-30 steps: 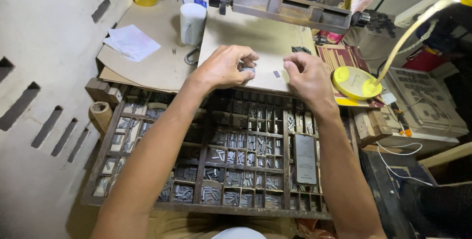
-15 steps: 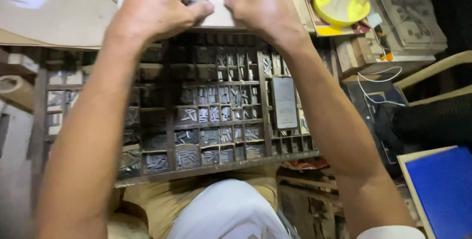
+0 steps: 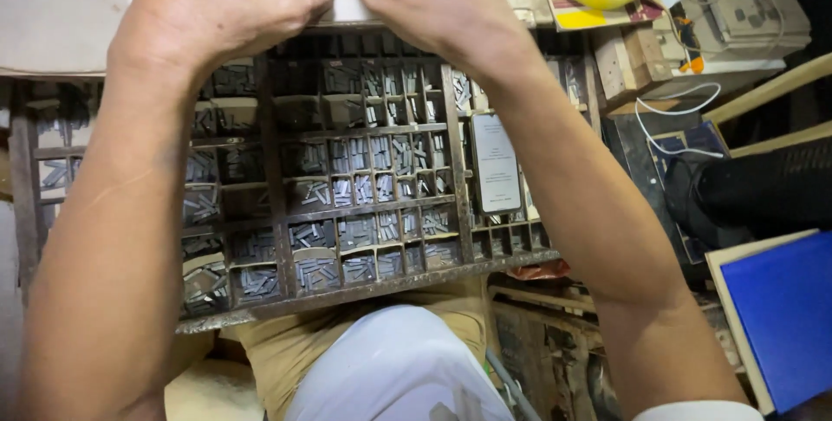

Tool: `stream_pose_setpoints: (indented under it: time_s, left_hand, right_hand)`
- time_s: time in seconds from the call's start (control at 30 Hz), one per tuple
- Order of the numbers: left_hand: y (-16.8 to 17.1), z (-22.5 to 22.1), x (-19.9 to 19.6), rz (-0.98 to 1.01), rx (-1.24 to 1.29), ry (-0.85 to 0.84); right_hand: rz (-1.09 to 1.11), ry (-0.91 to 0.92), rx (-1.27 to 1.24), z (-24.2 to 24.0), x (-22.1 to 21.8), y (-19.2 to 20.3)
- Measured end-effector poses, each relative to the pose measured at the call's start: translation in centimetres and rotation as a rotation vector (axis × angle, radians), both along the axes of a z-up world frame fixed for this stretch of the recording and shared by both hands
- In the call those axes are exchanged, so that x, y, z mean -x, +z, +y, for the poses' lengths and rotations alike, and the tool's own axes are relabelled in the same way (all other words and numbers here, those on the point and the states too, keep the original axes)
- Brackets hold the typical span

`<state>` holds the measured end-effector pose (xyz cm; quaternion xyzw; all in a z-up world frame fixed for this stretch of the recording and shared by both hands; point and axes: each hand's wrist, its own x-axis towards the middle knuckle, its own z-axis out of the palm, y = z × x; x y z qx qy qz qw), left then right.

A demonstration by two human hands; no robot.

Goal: Selecting individual metal type characters from a wooden type case for manual typesetting.

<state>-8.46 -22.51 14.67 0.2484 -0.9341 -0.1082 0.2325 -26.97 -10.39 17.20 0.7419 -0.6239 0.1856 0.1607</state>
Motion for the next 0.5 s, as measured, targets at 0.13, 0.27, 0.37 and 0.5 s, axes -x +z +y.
stream_pose_setpoints:
  time_s: [0.13, 0.27, 0.37, 0.5]
  left_hand:
    - [0.2, 0.0, -0.1, 0.135, -0.010, -0.142]
    - [0.2, 0.4, 0.0, 0.159, 0.004, -0.161]
    - [0.1, 0.7, 0.2, 0.198, 0.003, -0.194]
    - [0.5, 1.2, 0.1, 0.212, -0.001, -0.180]
  right_hand:
    - [-0.441, 0.187, 0.127, 8.0, -0.7, 1.8]
    - [-0.419, -0.122, 0.202, 15.7, 5.0, -9.0]
    - [-0.339, -0.276, 0.002, 19.6, 9.2, -18.8]
    - [-0.496, -0.397, -0.072, 21.8, 10.2, -22.1]
